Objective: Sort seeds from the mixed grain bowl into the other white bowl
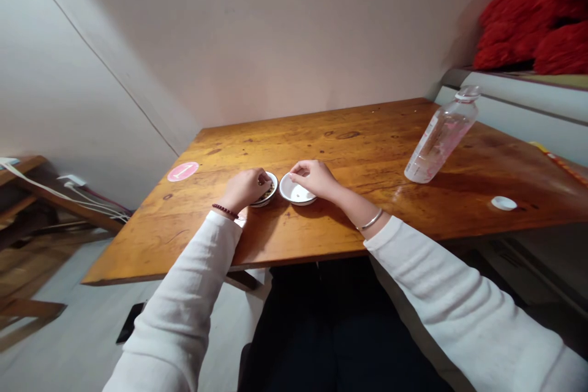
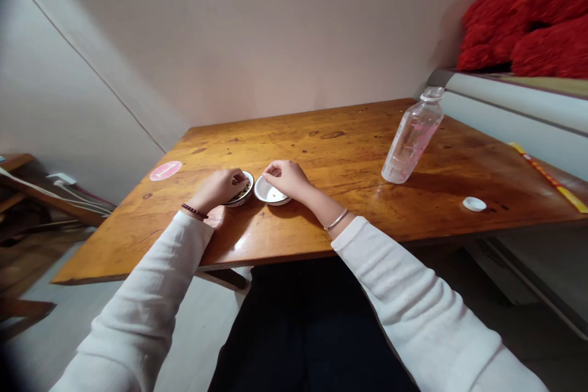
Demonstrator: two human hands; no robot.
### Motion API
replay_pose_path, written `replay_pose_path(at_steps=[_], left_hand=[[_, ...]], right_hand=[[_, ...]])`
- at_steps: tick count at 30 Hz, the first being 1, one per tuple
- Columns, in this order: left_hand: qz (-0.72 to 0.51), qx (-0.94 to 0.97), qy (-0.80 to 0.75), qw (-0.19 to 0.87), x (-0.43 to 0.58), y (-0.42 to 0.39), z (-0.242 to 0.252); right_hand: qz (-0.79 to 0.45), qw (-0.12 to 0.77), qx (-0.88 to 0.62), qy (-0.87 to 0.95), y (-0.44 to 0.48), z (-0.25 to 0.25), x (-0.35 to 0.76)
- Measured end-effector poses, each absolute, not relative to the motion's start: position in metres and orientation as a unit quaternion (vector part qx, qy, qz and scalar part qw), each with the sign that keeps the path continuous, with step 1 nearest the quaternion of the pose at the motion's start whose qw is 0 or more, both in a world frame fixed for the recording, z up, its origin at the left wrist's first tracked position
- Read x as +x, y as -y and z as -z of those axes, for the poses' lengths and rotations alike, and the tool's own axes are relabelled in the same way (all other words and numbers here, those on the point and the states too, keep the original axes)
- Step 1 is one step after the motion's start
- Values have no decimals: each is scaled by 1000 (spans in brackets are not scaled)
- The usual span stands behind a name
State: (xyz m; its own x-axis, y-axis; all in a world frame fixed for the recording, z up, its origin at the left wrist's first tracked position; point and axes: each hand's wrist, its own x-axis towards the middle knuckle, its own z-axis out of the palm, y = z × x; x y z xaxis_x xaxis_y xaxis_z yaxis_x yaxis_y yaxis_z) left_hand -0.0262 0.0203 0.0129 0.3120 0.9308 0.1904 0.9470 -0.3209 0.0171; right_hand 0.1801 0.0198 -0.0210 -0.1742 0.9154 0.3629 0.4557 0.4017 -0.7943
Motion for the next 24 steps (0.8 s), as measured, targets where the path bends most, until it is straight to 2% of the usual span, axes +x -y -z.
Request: replay_pose_path(at_steps=[13,24], left_hand=[[61,-806,588,36,-28,-17,-16],[115,-797,591,52,-29,-21,-7]], right_hand=[[-258,419,-484,723,-18,20,180],[-261,419,-483,723,-20,24,180]])
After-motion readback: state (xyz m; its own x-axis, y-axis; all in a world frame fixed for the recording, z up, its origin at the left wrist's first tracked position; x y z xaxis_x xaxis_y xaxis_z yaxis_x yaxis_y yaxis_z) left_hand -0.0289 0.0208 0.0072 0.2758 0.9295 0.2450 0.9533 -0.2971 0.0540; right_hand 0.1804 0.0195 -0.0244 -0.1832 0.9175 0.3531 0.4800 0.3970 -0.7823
